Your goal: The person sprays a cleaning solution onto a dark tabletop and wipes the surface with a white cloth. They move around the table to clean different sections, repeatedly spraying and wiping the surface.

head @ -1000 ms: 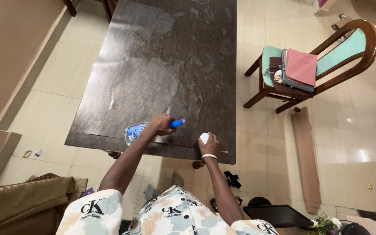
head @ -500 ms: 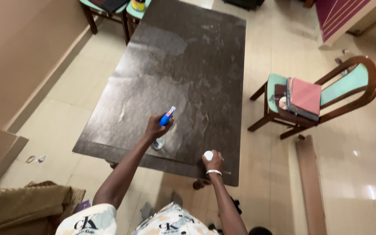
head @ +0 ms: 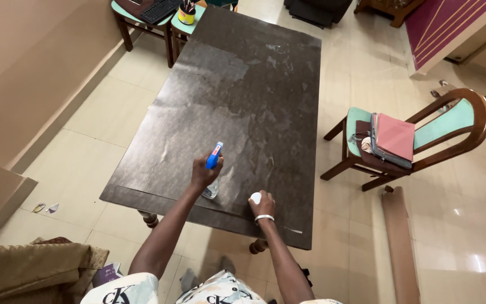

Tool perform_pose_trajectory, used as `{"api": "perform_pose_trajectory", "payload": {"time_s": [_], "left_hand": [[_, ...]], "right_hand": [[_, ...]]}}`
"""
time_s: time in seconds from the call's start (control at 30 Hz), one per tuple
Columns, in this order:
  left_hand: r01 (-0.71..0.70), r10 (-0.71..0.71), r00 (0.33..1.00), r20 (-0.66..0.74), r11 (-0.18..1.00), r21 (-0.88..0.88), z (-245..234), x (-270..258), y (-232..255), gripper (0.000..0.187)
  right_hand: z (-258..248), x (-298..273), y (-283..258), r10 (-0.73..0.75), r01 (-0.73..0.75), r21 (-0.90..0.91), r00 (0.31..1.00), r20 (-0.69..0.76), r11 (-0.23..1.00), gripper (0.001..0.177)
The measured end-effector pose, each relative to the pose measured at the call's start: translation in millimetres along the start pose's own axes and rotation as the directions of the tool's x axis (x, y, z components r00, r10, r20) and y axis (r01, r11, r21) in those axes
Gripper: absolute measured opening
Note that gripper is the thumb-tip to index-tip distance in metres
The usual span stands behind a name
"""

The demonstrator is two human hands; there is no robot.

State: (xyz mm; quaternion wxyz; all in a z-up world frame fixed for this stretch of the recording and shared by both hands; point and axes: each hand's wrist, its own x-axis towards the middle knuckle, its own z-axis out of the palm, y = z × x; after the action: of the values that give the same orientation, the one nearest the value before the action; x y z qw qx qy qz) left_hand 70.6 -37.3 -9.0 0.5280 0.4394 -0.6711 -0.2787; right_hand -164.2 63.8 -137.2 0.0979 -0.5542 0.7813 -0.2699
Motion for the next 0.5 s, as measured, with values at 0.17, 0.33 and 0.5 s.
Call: {"api": "perform_pose_trajectory", "payload": {"time_s": [0.17,0.33,0.5], "left_hand": [[-0.015,0.015,1.000,-0.005,1.000,-0.023,-2.4,1.1,-1.0,0.020],[-0.048,0.047,0.998,-0.031,0.999,-0.022,-3.6,-1.3,1.0,0.019],[0.037,-0.038,0.999,-0.020,0.999,-0.024,-4.2,-5.7,-0.3,0.019]], "right_hand": [[-11.4,0.1,6.7,0.008,-0.008,0.005,1.000,-0.001,1.000,0.052],[-37.6,5.0,24.6,0.143,-0.145,-0.033,0.989,-0.043,0.989,0.054],[-14.2,2.1,0.9,0.167,-0.174,-0.070,0.981,-0.098,0.982,0.056]]}}
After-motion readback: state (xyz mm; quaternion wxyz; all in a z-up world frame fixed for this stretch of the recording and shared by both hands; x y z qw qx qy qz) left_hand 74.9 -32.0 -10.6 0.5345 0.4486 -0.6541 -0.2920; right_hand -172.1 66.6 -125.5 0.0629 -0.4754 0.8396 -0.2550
